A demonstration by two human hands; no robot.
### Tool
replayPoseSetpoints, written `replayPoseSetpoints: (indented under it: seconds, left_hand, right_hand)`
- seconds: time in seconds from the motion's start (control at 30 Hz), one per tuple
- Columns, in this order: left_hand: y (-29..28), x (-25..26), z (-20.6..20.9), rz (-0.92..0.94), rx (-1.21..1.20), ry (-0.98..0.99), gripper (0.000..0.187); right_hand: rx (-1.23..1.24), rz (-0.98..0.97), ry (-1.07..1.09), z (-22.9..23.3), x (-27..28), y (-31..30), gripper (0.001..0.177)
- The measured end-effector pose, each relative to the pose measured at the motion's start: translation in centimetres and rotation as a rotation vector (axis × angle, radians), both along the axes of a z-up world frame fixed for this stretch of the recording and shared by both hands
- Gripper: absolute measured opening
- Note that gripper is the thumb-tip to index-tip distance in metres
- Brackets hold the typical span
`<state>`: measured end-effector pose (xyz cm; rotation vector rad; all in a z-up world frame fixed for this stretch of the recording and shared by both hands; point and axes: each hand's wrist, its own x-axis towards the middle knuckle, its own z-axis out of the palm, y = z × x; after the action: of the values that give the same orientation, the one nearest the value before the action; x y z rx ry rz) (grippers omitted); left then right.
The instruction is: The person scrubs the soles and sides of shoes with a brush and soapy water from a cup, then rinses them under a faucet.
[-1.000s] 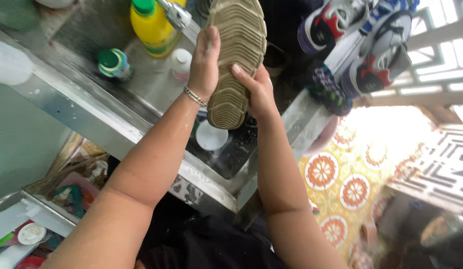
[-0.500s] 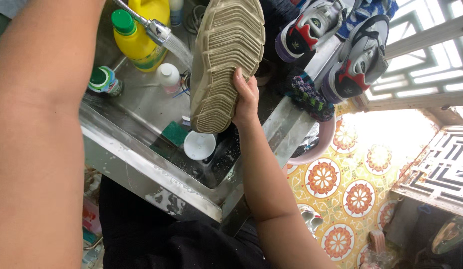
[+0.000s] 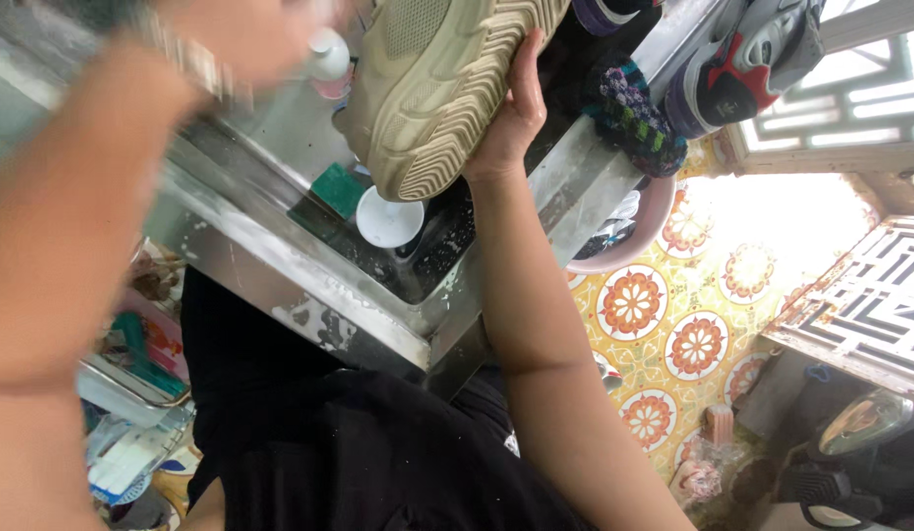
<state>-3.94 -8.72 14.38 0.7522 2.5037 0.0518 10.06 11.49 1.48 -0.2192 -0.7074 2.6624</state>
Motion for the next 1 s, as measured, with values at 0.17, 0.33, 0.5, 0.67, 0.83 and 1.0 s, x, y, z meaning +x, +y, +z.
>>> replayPoseSetpoints:
  seconds: [0.17,0.33,0.5,0.67,0.83,1.0]
  left_hand:
    - [-2.9,9.2,-0.3,0.169,1.296,-0.652,0.038]
    - [-7.0,12.3,2.1,0.150,1.226,-0.342,0.036]
    - [-10.6,14.9,3.9,-0.078,0.766,0.252,0.036]
    - [-13.1,18.5,4.4,-0.306,0.466,0.618,0.035]
    - [-13.5,21.0,4.6,-0.354,0.244,0.626,0.054]
    - [-14.5,21.2,4.4,-0.171,0.285,0.205,0.054]
  right_hand:
    - [-0.004,0.070,-0.093,-1.3,0.9,-2.7,0.068]
    - [0.990,0.177,-0.367,-1.4,2.7,-4.3,0.058]
    - [2.004,0.478,-0.235,-1.3,4.4,-6.2,0.037]
    - [2.550,0.917,-0.196,-7.2,4.6,-9.0,0.027]
    - [2.926,-0.059,0.071,-12.7,4.2,-9.9,0.052]
    - [2.825,1.007,-0.241,-13.5,4.7,-8.0,0.024]
